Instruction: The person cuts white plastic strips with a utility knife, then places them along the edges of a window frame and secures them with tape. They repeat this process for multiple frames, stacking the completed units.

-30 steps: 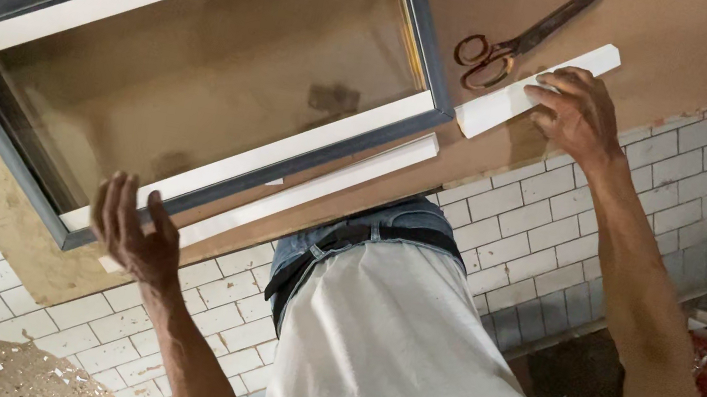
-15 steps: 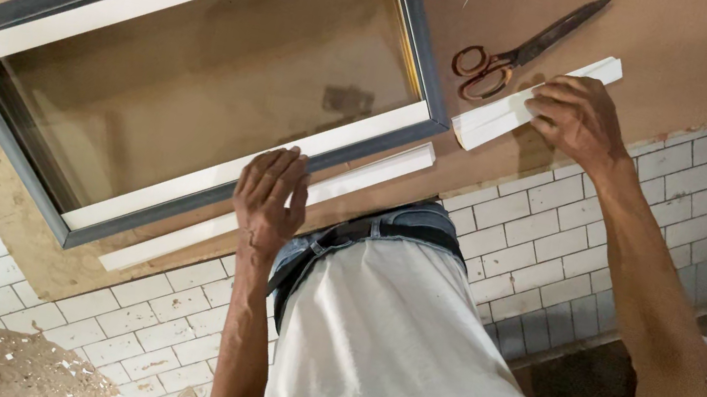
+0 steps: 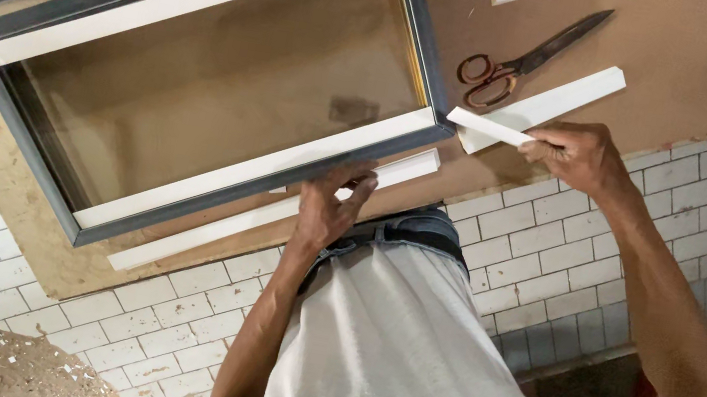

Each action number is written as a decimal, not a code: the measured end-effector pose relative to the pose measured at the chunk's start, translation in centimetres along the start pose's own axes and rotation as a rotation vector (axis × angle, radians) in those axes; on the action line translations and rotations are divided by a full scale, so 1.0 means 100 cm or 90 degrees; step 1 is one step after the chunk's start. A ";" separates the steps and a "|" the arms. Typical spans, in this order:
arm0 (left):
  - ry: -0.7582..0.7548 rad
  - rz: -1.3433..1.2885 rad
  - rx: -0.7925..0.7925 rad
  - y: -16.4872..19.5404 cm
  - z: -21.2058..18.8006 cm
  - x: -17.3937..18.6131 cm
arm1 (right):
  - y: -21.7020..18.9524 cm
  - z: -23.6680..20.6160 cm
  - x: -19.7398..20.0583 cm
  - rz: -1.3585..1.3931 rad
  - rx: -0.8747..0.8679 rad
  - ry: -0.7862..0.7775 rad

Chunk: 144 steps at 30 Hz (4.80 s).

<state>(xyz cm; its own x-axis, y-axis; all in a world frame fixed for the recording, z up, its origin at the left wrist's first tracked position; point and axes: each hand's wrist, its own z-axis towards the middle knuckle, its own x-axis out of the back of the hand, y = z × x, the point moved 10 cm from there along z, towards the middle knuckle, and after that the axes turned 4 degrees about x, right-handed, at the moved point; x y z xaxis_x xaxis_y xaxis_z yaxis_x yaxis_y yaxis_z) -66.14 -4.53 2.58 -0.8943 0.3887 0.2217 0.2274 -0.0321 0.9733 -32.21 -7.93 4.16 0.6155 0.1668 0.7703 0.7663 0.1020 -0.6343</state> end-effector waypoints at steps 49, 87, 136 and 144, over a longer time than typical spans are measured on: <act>-0.059 -0.021 0.188 -0.054 -0.016 -0.067 | 0.072 -0.017 0.010 -0.231 0.029 0.075; -0.052 0.206 -0.072 0.014 0.043 -0.069 | 0.131 -0.027 -0.011 -0.142 -0.545 0.329; 0.087 0.084 -0.114 0.014 0.082 -0.040 | 0.048 0.060 -0.029 -0.145 -0.302 0.268; 0.029 0.083 -0.078 -0.010 0.056 -0.043 | 0.032 0.071 -0.008 -0.132 -0.334 0.253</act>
<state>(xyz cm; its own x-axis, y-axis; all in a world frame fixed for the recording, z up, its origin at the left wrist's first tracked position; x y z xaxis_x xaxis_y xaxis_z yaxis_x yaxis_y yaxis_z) -60.34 -0.97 0.30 -0.8775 0.3311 0.3468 0.2969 -0.1929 0.9352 -31.62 -0.75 1.06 0.3902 -0.1870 0.9016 0.8022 -0.4116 -0.4325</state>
